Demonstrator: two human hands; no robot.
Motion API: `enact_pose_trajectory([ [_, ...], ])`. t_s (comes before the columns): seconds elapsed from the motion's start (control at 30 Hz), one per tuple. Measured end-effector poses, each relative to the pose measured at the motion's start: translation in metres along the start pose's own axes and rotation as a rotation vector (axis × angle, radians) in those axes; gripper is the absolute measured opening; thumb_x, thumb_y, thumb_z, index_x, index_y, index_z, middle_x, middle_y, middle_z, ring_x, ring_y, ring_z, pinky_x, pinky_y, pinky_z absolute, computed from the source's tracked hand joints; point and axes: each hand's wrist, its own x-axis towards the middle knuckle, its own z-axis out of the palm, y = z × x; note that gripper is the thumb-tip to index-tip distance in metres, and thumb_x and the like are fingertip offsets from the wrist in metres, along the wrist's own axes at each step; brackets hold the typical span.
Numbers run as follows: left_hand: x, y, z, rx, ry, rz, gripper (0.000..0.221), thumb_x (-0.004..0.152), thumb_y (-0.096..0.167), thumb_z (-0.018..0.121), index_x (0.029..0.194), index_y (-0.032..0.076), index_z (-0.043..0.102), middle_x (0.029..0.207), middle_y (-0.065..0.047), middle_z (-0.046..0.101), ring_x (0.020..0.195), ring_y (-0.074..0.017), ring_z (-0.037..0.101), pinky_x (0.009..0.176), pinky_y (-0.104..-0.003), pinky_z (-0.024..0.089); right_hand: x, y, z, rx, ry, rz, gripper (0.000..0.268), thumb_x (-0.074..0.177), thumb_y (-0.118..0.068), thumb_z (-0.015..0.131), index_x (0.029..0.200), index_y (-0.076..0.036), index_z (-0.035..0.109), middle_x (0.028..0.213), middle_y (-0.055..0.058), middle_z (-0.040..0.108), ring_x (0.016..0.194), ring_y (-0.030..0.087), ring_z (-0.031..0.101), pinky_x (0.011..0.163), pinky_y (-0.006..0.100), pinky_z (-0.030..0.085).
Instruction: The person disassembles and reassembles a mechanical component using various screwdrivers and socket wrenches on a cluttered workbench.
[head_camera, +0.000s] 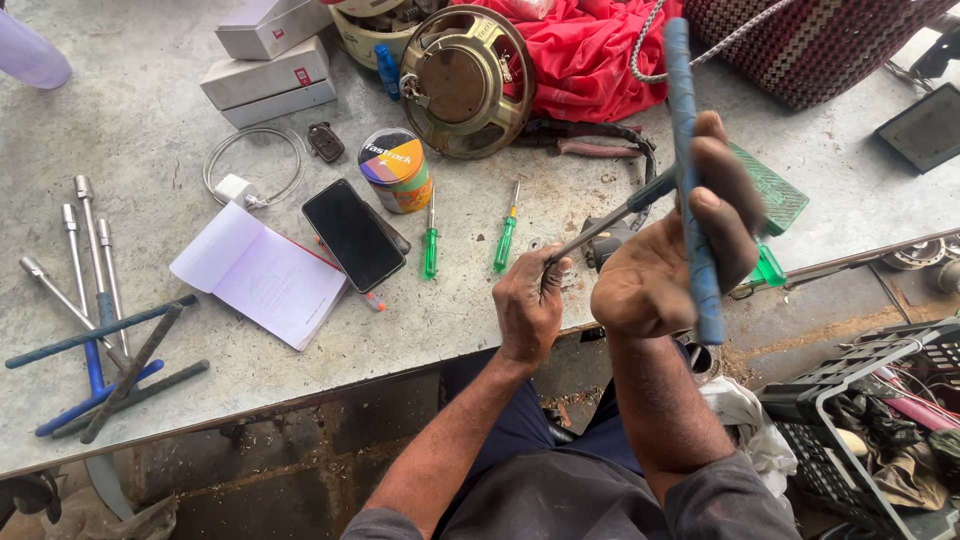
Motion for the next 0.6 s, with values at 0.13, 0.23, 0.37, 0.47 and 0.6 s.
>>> enact_pose_trajectory([
  [0.13,-0.007,-0.004,-0.003,-0.002,0.007,-0.007,0.012,0.103,0.012,0.067,0.11,0.002,0.067,0.101,-0.013,0.075,0.092,-0.025,0.077,0.076,-0.036,0.063,-0.001,0.001,-0.013,0.621,0.105,0.605,0.061,0.108,-0.055,0.039,0.14,-0.004,0.045,0.129,0.025,0.063,0.115,0.033,0.068,0.102,0.044,0.058],
  [0.23,-0.004,-0.003,0.002,0.058,-0.035,-0.002,0.013,0.1,0.01,0.068,0.109,0.001,0.068,0.094,-0.013,0.075,0.082,-0.0225,0.076,0.066,-0.033,0.061,0.002,0.014,-0.024,0.819,0.161,0.925,0.058,0.113,-0.043,0.039,0.148,0.003,0.041,0.135,0.026,0.064,0.116,0.034,0.069,0.102,0.043,0.059],
  [0.37,-0.001,0.003,-0.002,0.067,-0.028,-0.043,0.013,0.1,0.01,0.071,0.106,-0.001,0.069,0.089,-0.015,0.073,0.079,-0.0261,0.073,0.067,-0.038,0.057,-0.012,0.007,-0.017,0.226,0.269,0.402,0.058,0.111,-0.043,0.054,0.148,-0.002,0.037,0.138,0.022,0.057,0.122,0.033,0.062,0.105,0.045,0.055],
  [0.47,0.001,0.006,-0.004,0.032,-0.044,-0.091,0.013,0.099,0.011,0.071,0.106,-0.001,0.069,0.086,-0.013,0.073,0.075,-0.0254,0.074,0.065,-0.038,0.058,-0.013,-0.008,-0.004,-0.254,0.038,-0.085,0.064,0.102,-0.047,0.062,0.148,-0.009,0.041,0.141,0.023,0.048,0.135,0.031,0.048,0.114,0.05,0.052],
  [0.6,0.0,0.006,-0.002,0.051,-0.025,0.031,0.014,0.101,0.011,0.067,0.109,-0.001,0.067,0.095,-0.015,0.073,0.087,-0.0282,0.075,0.073,-0.038,0.061,-0.001,-0.012,-0.001,-0.359,-0.083,-0.161,0.072,0.1,-0.055,0.071,0.149,-0.015,0.036,0.146,0.01,0.044,0.145,0.024,0.043,0.118,0.042,0.05],
])
